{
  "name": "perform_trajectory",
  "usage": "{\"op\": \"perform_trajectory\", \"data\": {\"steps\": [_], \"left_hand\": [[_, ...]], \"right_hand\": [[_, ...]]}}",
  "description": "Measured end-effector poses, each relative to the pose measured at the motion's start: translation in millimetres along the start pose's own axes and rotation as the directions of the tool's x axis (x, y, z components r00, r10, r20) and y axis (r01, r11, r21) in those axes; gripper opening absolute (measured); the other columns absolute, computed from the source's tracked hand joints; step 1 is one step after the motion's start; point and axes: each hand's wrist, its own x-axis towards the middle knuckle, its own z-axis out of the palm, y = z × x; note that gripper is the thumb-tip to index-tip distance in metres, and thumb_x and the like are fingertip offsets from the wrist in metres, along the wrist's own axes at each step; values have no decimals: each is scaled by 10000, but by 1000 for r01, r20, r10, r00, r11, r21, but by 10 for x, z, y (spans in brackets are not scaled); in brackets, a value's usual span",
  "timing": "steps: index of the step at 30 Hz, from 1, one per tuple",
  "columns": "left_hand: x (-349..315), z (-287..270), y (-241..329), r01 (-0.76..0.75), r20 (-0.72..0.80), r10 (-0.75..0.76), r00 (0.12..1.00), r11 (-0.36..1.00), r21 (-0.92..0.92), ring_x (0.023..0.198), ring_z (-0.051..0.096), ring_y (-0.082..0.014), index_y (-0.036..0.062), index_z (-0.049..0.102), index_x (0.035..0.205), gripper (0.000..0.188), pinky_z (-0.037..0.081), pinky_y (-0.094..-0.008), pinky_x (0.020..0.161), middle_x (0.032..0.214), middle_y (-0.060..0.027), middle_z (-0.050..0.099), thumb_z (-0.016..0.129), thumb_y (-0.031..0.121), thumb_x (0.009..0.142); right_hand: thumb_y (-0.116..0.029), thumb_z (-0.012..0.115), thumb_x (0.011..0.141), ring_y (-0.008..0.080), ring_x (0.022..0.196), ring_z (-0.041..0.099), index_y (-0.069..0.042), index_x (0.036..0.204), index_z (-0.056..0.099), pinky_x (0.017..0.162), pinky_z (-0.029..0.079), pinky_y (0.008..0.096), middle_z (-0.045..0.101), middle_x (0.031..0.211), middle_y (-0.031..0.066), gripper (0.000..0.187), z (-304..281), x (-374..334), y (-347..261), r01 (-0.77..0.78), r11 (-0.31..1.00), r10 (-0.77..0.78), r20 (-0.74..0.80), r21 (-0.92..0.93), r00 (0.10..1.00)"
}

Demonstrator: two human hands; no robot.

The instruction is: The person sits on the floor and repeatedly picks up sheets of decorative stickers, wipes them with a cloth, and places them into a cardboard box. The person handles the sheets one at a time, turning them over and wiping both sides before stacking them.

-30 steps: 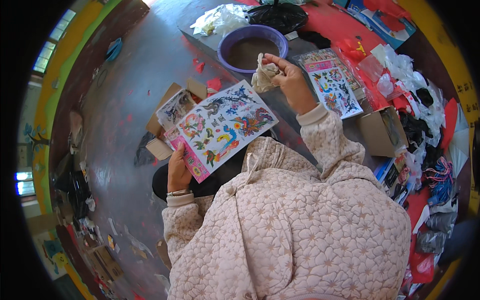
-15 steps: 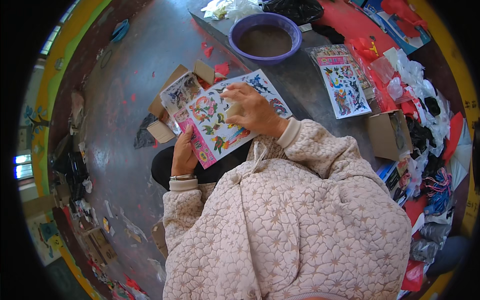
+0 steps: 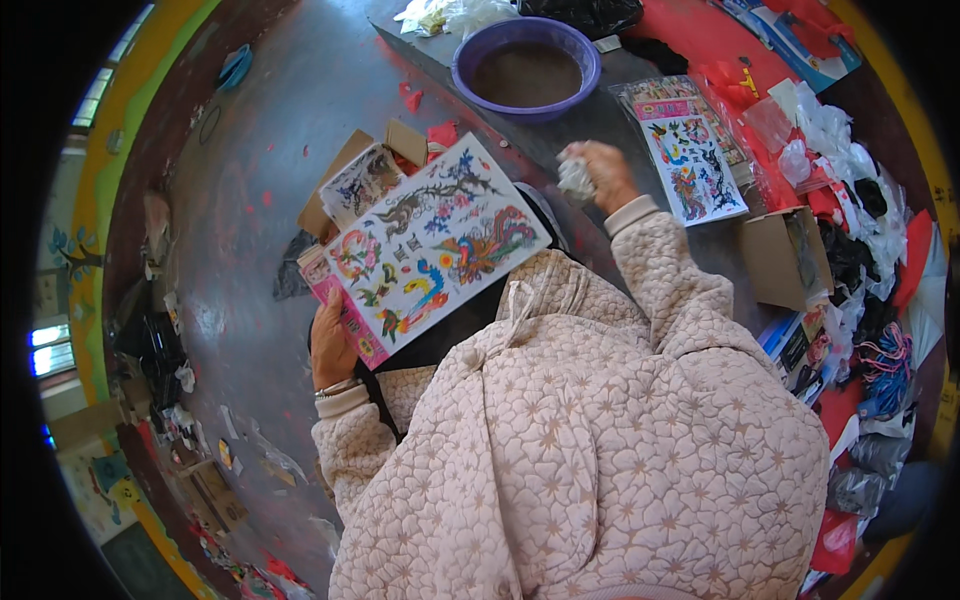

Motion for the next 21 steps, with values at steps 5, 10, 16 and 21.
{"op": "perform_trajectory", "data": {"steps": [5,10,16,21], "left_hand": [[-50,84,48,7,11,-7,1000,999,41,927,587,-219,-12,458,1124,304,490,-348,805,1075,-132,567,432,207,914],[0,169,25,32,35,-34,999,997,72,900,597,-198,-11,487,1091,290,498,-336,781,1037,-126,588,440,212,912],[-35,51,56,95,36,-104,994,977,191,846,608,-166,-9,514,1058,281,505,-299,746,1003,-100,604,447,221,911],[-16,17,-41,78,-8,-78,997,977,197,813,610,-150,-9,518,1049,289,504,-274,725,983,-85,609,450,235,911]], "right_hand": [[-107,543,818,71,589,541,-27,819,600,507,446,223,609,719,44,98,545,-520,-974,551,783,-583,-32,-290,812],[-45,558,753,221,666,585,-33,844,589,624,467,293,602,738,100,97,1361,-1153,-379,931,320,-657,668,-173,350],[-55,534,739,294,684,580,-30,795,570,630,465,339,587,737,137,70,1388,-822,73,866,371,-569,655,-336,498],[-116,508,753,363,696,571,-29,785,557,622,452,425,578,710,182,105,1227,-239,189,697,422,-597,401,-580,695]]}}
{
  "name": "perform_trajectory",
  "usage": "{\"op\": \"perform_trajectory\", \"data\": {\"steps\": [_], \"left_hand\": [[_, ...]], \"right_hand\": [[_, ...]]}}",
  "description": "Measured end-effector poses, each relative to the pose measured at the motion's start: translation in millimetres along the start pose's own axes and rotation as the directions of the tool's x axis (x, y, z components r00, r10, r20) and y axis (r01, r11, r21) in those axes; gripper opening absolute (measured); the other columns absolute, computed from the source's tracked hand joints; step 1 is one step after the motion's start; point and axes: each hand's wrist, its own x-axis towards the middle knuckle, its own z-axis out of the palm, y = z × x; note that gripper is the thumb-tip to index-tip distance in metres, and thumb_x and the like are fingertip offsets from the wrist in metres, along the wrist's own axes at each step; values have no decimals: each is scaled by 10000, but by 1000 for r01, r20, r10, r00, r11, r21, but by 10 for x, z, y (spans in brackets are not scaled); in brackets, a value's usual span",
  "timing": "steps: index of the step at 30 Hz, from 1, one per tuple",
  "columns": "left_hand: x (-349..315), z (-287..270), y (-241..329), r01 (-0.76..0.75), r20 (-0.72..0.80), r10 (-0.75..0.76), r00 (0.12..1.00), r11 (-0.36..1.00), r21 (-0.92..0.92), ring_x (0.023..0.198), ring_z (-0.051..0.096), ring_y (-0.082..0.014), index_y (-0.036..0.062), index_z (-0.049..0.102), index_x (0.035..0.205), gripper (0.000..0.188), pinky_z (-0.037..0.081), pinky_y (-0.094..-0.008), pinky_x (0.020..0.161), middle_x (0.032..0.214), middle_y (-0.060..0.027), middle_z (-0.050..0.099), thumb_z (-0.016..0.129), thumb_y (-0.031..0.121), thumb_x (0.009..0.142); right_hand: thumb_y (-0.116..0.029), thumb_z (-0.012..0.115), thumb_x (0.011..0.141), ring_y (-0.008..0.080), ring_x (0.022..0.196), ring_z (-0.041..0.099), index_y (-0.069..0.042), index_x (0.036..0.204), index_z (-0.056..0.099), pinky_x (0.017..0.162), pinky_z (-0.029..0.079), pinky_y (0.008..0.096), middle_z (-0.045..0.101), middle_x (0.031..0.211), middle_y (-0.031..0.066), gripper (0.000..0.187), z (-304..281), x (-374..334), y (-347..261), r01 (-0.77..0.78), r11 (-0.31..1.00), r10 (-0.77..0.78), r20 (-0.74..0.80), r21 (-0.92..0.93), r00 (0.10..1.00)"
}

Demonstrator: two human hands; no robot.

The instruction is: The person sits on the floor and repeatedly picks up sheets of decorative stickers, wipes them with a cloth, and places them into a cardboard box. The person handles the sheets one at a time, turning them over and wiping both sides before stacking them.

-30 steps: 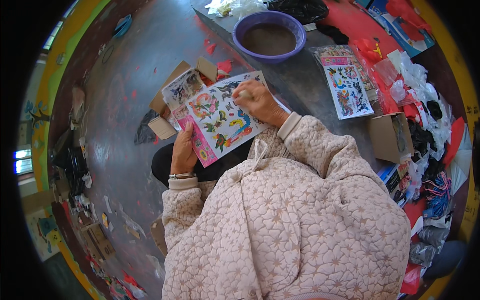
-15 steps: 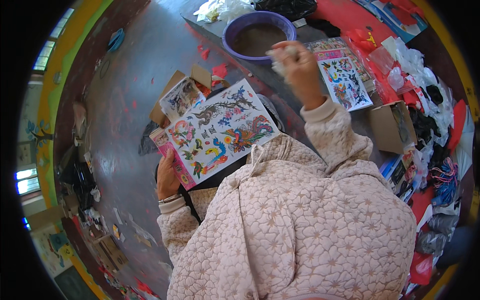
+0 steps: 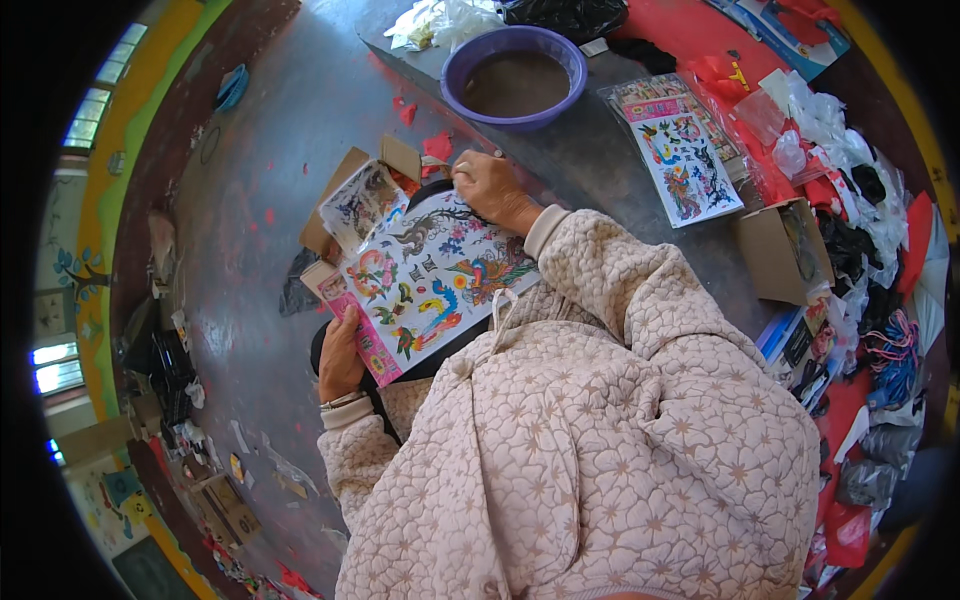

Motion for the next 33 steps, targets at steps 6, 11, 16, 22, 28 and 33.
{"op": "perform_trajectory", "data": {"steps": [6,11,16,22,28,33], "left_hand": [[-56,81,8,-54,-20,54,998,998,26,816,599,-126,-12,522,1045,289,492,-250,701,977,-76,605,439,233,916],[84,175,39,-115,32,114,993,992,58,770,596,-112,-8,529,1017,256,488,-235,670,923,-50,607,454,212,910],[363,735,128,-3,250,-14,968,998,67,755,603,-127,0,529,1030,228,508,-259,658,912,-56,603,536,150,858],[428,852,24,-120,374,53,926,980,156,808,584,-112,-9,527,1042,311,482,-257,738,937,-59,603,631,79,762],[348,768,-4,-84,307,38,951,987,138,799,590,-129,-8,527,1036,292,487,-271,735,953,-60,601,612,51,763],[463,518,5,-124,191,150,970,982,-146,834,612,-189,-2,512,1068,259,506,-323,760,990,-98,604,536,31,811]], "right_hand": [[-121,528,726,374,704,580,-20,724,563,621,461,419,597,715,189,108,-510,-140,548,-243,969,237,-103,-49,966],[-167,594,751,213,633,611,-28,775,597,602,475,337,620,682,111,141,-1372,177,240,-356,935,322,-409,-6,854],[-87,619,723,66,564,545,-37,811,583,469,438,229,581,663,44,108,-1217,204,-994,-78,795,191,-126,601,974],[-108,614,709,267,727,591,-18,860,567,663,463,352,593,772,143,182,96,-207,-1099,267,938,-333,363,221,870],[-133,606,713,299,739,583,-26,820,590,693,474,357,590,809,156,151,351,115,-980,361,932,-326,448,8,832],[-103,579,787,168,634,594,-42,803,591,562,504,285,609,736,68,65,-332,611,-814,-380,463,226,308,801,924]]}}
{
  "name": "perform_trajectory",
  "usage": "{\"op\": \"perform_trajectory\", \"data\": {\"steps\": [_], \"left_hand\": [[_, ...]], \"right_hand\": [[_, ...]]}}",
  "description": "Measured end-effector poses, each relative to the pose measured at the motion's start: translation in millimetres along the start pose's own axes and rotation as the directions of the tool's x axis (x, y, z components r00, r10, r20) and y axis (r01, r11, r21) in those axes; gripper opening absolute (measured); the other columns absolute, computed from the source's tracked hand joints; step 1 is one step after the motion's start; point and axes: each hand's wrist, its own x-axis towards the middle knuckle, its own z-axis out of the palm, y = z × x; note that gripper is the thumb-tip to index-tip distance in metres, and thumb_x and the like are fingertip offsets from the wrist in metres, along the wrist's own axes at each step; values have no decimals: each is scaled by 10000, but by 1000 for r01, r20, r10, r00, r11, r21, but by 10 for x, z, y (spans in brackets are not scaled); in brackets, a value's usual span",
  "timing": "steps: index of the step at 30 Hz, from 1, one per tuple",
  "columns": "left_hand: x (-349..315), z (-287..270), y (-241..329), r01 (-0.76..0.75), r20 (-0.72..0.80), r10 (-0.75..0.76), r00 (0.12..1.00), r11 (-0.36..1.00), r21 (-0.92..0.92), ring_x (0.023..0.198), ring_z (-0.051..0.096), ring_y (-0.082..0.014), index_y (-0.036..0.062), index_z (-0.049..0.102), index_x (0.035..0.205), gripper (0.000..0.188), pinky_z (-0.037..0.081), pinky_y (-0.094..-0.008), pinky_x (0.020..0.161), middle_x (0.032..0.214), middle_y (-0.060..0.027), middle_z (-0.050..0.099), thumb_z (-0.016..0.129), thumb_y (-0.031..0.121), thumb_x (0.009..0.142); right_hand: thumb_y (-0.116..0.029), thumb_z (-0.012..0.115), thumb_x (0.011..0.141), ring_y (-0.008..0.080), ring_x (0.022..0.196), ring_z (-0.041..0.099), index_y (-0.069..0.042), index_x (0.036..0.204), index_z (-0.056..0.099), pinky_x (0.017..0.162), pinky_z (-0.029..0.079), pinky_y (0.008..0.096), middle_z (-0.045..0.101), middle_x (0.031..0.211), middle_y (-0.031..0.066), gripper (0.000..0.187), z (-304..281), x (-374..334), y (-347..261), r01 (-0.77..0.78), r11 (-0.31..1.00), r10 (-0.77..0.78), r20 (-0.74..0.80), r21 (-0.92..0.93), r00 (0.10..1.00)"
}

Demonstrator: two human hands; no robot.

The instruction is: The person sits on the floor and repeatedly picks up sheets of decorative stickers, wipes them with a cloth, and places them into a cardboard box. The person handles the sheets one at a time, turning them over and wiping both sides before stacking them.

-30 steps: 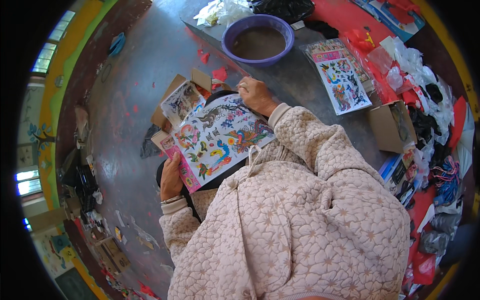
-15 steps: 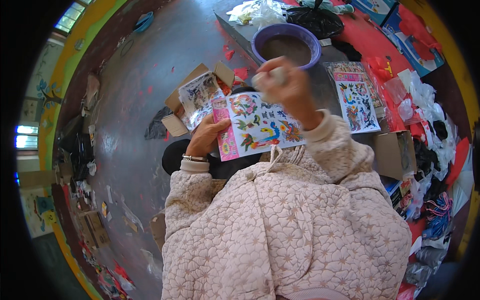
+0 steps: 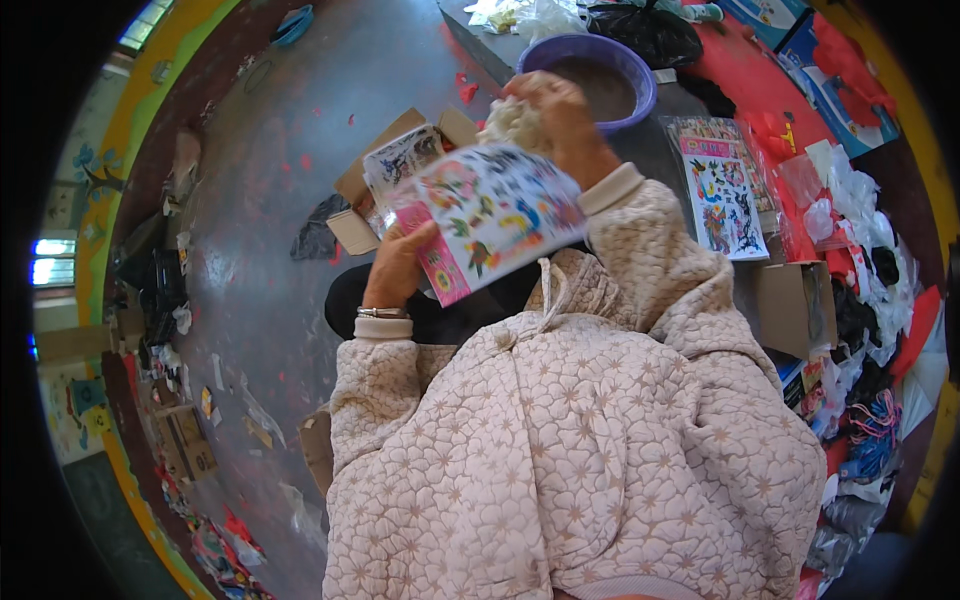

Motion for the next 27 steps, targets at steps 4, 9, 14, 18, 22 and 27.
{"op": "perform_trajectory", "data": {"steps": [4,9,14,18,22,27], "left_hand": [[135,-64,-42,-25,-111,12,994,992,-122,921,589,-217,-3,489,1097,265,483,-340,817,1046,-116,582,494,24,833],[197,119,-121,-16,-78,15,997,1000,-5,926,566,-177,1,494,1101,255,471,-309,789,1017,-83,580,494,42,849],[-122,-270,-92,32,-175,-20,984,997,66,879,580,-171,-5,507,1074,220,481,-301,781,998,-84,580,482,33,859],[-167,-289,-86,36,-228,-17,974,996,79,843,588,-163,-10,521,1047,199,496,-301,750,977,-83,586,486,18,853],[-248,-351,0,87,-181,-52,982,977,194,797,598,-156,-13,534,1029,189,493,-289,714,952,-77,600,497,19,847],[-375,-356,72,54,-204,-8,979,973,224,780,601,-147,-12,545,1013,181,493,-280,700,953,-84,608,503,11,838]], "right_hand": [[-100,559,806,129,573,575,-39,786,582,523,487,233,601,697,58,68,145,-365,-166,179,929,-207,-52,-323,977],[-182,625,740,324,709,585,-44,827,567,634,461,358,593,734,153,173,273,-699,573,504,432,-192,470,-748,862],[-201,570,753,313,674,593,-36,743,567,593,471,361,592,696,156,166,-349,-598,551,220,716,-71,245,-662,967],[-202,623,663,308,690,598,-31,719,611,638,458,397,612,739,168,181,-1433,-489,799,-22,491,-121,-94,-871,988],[-187,631,686,287,650,605,4,725,608,613,463,357,613,704,166,197,-1902,-344,658,-179,738,-179,-445,-650,878],[-206,613,729,269,661,616,-8,762,598,601,469,349,618,714,163,201,-984,-362,-54,38,647,-423,-316,-761,849]]}}
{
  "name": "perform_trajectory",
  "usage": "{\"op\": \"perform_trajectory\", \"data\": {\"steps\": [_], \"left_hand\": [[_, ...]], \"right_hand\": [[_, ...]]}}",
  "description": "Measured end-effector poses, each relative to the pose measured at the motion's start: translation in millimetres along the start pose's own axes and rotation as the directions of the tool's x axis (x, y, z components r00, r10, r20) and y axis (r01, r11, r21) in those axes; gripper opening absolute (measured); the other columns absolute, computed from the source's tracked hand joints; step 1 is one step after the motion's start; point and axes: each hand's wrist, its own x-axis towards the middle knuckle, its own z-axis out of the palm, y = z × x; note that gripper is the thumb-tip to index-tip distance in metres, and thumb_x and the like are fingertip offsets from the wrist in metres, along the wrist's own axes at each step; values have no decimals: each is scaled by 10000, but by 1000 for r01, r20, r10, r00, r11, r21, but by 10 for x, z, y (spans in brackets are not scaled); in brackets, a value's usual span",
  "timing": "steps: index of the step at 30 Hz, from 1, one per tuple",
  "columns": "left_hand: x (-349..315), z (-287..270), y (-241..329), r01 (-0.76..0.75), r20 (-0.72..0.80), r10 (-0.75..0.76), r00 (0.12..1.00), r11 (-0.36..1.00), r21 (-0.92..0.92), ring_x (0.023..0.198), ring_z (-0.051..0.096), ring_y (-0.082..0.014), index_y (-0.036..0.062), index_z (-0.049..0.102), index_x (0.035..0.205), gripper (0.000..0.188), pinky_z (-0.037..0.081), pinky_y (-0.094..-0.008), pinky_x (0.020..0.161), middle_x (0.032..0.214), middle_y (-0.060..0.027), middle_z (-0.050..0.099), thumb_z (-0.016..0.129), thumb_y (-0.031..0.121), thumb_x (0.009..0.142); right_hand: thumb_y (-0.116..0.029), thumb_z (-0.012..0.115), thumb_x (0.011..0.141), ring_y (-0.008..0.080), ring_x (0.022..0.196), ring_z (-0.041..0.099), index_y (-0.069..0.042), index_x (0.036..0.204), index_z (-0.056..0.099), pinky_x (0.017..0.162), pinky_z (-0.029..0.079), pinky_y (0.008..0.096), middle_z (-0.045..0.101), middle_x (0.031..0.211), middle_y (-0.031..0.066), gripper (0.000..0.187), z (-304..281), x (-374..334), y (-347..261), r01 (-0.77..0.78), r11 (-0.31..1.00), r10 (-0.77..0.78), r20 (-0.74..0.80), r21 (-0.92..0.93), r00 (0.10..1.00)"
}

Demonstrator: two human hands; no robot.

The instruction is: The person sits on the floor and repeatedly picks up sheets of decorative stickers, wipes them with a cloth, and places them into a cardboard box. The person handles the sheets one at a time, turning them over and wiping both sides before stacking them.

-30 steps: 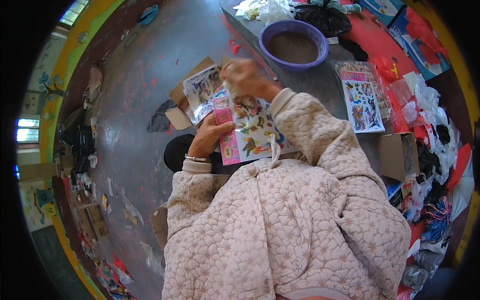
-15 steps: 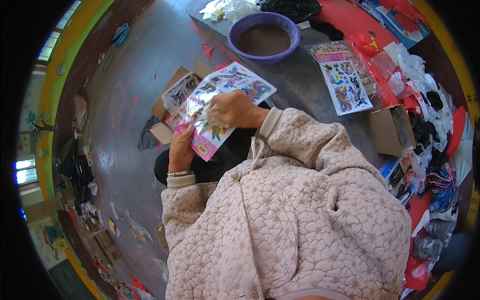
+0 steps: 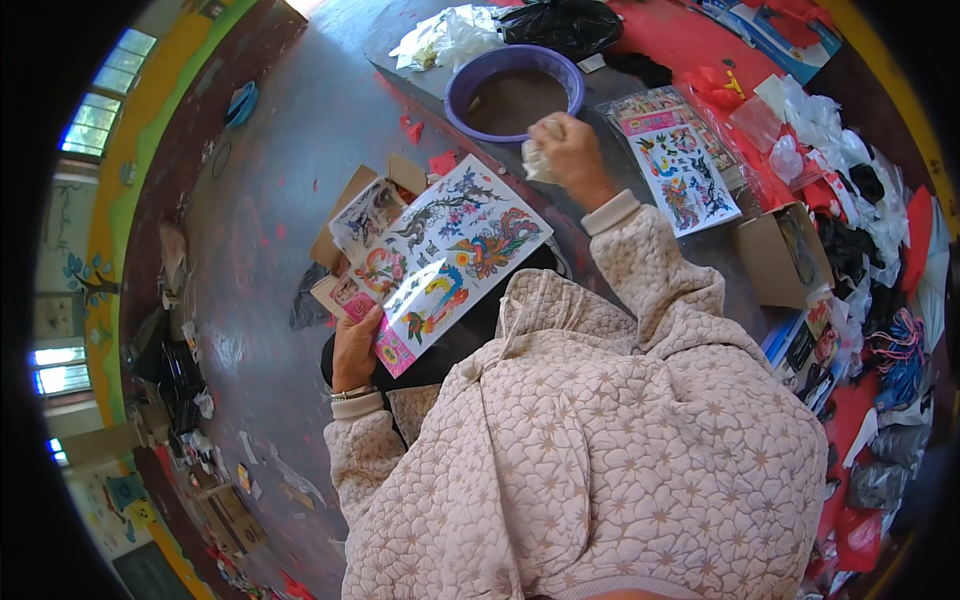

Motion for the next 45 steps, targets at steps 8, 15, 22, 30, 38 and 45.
{"op": "perform_trajectory", "data": {"steps": [8,15,22,30,38,45], "left_hand": [[-154,18,166,0,26,-3,1000,993,115,756,608,-145,-17,550,1002,178,501,-274,673,919,-82,622,515,10,830],[-201,-39,160,-117,-24,118,993,992,56,753,604,-132,-8,567,991,169,496,-267,676,913,-72,622,528,41,834],[-42,146,595,-301,84,296,952,952,54,715,597,-101,14,594,932,120,486,-241,657,852,-42,632,544,67,838],[-33,391,1046,-420,230,376,898,888,187,710,571,-61,34,624,859,79,458,-225,674,802,10,627,570,82,826],[-175,407,1239,-637,199,618,761,769,46,1161,417,-238,35,511,1148,345,347,-352,942,1255,-152,443,544,166,830],[-73,253,614,-19,386,422,820,695,-719,1084,488,-312,-120,366,1212,740,372,-424,937,1183,-242,480,304,538,879]], "right_hand": [[-165,523,779,364,724,573,-45,815,556,634,451,420,588,736,189,129,743,-592,166,331,944,-323,237,8,916],[-187,609,718,270,618,585,-18,717,578,595,459,372,590,680,145,171,-118,-255,1258,-11,963,17,21,-269,1000],[-458,561,807,94,701,558,16,1226,397,568,461,206,538,1016,101,654,-647,-14,-175,-537,796,175,743,278,646],[-176,638,768,82,815,550,28,1038,585,712,443,224,618,938,74,343,-623,360,-350,-217,950,-104,884,223,455],[23,555,707,250,796,604,-32,937,626,674,476,298,606,877,111,247,-642,-63,-1186,871,485,-799,366,-78,478],[-86,643,667,223,777,595,-89,1001,630,618,482,291,604,954,97,334,-569,-359,-1117,961,196,-909,331,-196,253]]}}
